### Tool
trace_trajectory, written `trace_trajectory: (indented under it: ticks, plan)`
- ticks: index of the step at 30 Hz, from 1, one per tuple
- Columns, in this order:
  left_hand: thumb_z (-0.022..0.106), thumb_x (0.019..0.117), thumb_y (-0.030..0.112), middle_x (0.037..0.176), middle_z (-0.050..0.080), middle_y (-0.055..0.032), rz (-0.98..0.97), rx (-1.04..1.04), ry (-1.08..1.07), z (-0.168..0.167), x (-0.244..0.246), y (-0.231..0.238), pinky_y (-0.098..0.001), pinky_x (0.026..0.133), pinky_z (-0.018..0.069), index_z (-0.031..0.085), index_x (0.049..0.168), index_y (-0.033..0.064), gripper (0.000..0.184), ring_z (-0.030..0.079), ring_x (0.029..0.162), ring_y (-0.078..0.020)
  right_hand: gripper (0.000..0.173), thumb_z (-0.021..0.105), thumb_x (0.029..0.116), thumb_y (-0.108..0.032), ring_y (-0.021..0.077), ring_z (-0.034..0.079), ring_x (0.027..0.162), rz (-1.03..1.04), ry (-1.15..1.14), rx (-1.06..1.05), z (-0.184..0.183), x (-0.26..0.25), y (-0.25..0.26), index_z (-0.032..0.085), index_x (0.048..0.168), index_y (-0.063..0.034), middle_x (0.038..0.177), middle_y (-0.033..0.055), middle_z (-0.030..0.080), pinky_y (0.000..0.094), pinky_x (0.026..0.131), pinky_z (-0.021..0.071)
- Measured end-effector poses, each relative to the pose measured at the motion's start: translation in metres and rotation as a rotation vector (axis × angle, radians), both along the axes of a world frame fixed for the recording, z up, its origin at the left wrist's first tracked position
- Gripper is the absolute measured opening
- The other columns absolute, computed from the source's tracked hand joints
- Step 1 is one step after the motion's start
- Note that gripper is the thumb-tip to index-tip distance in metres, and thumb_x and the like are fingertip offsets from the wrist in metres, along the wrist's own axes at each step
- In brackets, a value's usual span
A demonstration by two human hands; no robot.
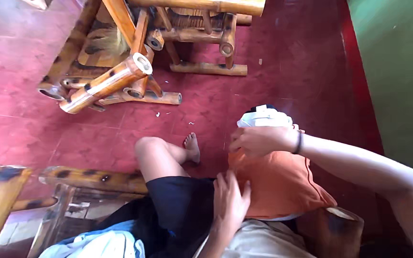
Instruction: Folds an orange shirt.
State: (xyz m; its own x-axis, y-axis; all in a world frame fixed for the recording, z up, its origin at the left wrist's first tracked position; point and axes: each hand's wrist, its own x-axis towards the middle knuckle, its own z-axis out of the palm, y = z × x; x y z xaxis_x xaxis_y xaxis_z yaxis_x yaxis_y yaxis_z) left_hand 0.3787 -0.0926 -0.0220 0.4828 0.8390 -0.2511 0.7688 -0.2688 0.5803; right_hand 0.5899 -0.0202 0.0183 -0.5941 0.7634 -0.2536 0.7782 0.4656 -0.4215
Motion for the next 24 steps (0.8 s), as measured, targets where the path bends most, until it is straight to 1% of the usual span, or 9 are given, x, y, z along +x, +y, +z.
trace_trajectory:
  ticks: [2,3,5,8,11,15,18,22,24]
  plan:
    - [0.063,0.0982,0.046,0.134,0.059,-0.0259,0.007,-0.281,0.135,0.001,-0.019,0.015,-0.0528,0.107,0.0465,0.043,0.149,0.0004,0.071,0.058,0.126,-0.0392,0.028,0.073,0.0893,-0.008,0.0373,0.063,0.113,0.067,-0.160,-0.200,-0.021,-0.032,0.029,0.072,0.117,-0.0084,0.114,0.0166,0.069,0.0584,0.094,0.0504]
    - [0.064,0.0983,0.046,0.127,0.063,-0.0245,-0.004,-0.373,0.147,0.002,-0.028,0.020,-0.0525,0.103,0.0489,0.042,0.149,0.0005,0.072,0.063,0.119,-0.0370,0.026,0.072,0.0911,-0.011,0.0397,0.066,0.106,0.089,-0.240,-0.252,-0.032,-0.043,0.041,0.072,0.117,-0.0087,0.109,0.0177,0.070,0.0632,0.087,0.0515]
    - [0.069,0.0969,0.040,0.117,0.067,-0.0232,-0.004,-0.514,0.076,-0.002,-0.042,0.026,-0.0504,0.098,0.0518,0.047,0.144,-0.0011,0.066,0.067,0.108,-0.0335,0.027,0.067,0.0961,-0.019,0.0424,0.066,0.105,0.057,-0.415,-0.392,-0.036,-0.064,0.059,0.072,0.121,-0.0105,0.109,0.0196,0.071,0.0688,0.084,0.0490]
    - [0.077,0.0913,0.024,0.102,0.069,-0.0165,0.103,-0.684,-0.163,-0.019,-0.054,0.027,-0.0410,0.087,0.0576,0.059,0.127,-0.0032,0.048,0.070,0.091,-0.0227,0.027,0.068,0.0953,-0.031,0.0366,0.066,0.090,-0.073,-0.496,-0.484,-0.038,-0.081,0.077,0.075,0.097,-0.0043,0.095,0.0181,0.070,0.0617,0.076,0.0492]
    - [0.077,0.0887,0.007,0.092,0.071,-0.0095,0.171,-0.808,-0.340,-0.020,-0.060,0.029,-0.0324,0.077,0.0598,0.065,0.111,-0.0032,0.027,0.071,0.082,-0.0142,0.026,0.066,0.0972,-0.027,0.0320,0.066,0.084,-0.052,-0.513,-0.512,-0.027,-0.082,0.085,0.073,0.095,-0.0021,0.091,0.0155,0.068,0.0548,0.073,0.0509]
    - [0.078,0.0852,0.001,0.087,0.071,-0.0061,0.126,-0.826,-0.423,-0.011,-0.069,0.036,-0.0310,0.078,0.0604,0.066,0.102,-0.0018,0.021,0.071,0.080,-0.0124,0.016,0.068,0.0959,-0.015,0.0342,0.067,0.086,0.071,-0.433,-0.459,-0.004,-0.065,0.090,0.073,0.100,0.0000,0.092,0.0171,0.070,0.0560,0.076,0.0522]
    - [0.078,0.0825,-0.001,0.090,0.073,-0.0054,0.060,-0.806,-0.487,-0.002,-0.076,0.040,-0.0303,0.080,0.0610,0.067,0.103,-0.0013,0.024,0.072,0.083,-0.0117,0.015,0.069,0.0959,-0.008,0.0294,0.066,0.080,0.094,-0.202,-0.459,0.013,-0.036,0.096,0.074,0.105,0.0029,0.093,0.0167,0.071,0.0489,0.076,0.0538]
    - [0.079,0.0819,0.002,0.089,0.072,-0.0024,-0.046,-0.673,-0.520,0.018,-0.083,0.043,-0.0264,0.078,0.0601,0.068,0.100,0.0007,0.021,0.071,0.082,-0.0078,0.008,0.072,0.0929,-0.004,0.0188,0.064,0.065,0.030,0.049,-0.386,0.045,0.003,0.088,0.074,0.097,0.0027,0.079,0.0109,0.070,0.0386,0.066,0.0556]
    - [0.079,0.0830,0.008,0.085,0.071,-0.0002,-0.126,-0.548,-0.528,0.033,-0.088,0.046,-0.0235,0.074,0.0589,0.068,0.096,0.0027,0.018,0.069,0.079,-0.0053,0.005,0.072,0.0925,-0.004,0.0144,0.060,0.063,0.015,0.097,-0.306,0.068,0.016,0.075,0.075,0.094,-0.0006,0.074,0.0060,0.067,0.0344,0.062,0.0513]
